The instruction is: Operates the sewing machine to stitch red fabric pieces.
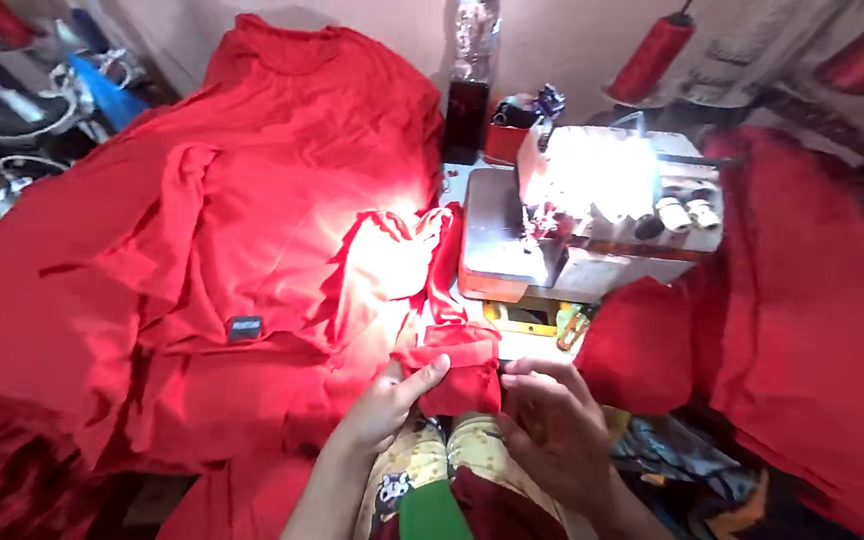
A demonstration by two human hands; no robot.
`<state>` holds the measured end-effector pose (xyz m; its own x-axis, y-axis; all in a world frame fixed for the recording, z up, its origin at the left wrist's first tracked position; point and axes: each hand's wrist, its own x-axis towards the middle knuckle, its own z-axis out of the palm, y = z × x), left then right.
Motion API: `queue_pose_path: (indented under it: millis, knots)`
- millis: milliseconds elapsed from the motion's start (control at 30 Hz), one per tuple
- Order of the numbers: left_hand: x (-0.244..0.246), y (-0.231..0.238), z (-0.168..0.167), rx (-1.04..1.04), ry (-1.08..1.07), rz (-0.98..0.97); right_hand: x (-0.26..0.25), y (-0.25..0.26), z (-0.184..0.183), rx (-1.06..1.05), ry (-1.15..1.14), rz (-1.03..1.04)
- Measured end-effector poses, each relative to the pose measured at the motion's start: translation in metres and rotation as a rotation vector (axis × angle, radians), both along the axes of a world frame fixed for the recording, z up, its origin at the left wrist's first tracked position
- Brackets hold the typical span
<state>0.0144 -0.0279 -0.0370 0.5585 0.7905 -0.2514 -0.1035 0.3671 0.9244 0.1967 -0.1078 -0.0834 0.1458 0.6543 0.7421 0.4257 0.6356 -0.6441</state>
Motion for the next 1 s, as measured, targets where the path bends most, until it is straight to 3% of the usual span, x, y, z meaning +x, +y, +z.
queue_pose_path:
  millis: [67, 167, 300, 400, 700, 833, 1000]
  knots:
    - [0.003, 0.002, -0.005, 0.006, -0.042, -0.044, -0.003, 0.011, -0.007, 0.035, -0.047, -0.116]
    - [0.008, 0.002, -0.010, 0.088, -0.063, -0.032, 0.009, 0.022, -0.005, 0.040, 0.000, 0.002]
    - [0.022, 0.009, -0.022, 0.522, 0.153, 0.269, 0.020, 0.024, 0.002, 0.034, -0.022, 0.203]
    - [0.028, 0.007, -0.022, 0.604, 0.170, 0.338, 0.022, 0.025, 0.005, -0.020, -0.039, 0.218]
    - [0.020, 0.000, -0.016, 0.723, 0.049, -0.041, 0.020, 0.028, 0.015, -0.045, -0.024, 0.093]
    - [0.014, 0.007, -0.016, 0.760, 0.065, -0.204, 0.021, 0.028, 0.008, -0.136, 0.012, 0.221]
    - [0.012, 0.014, -0.020, 0.758, -0.043, -0.313, 0.032, 0.021, 0.013, -0.451, 0.114, 0.515]
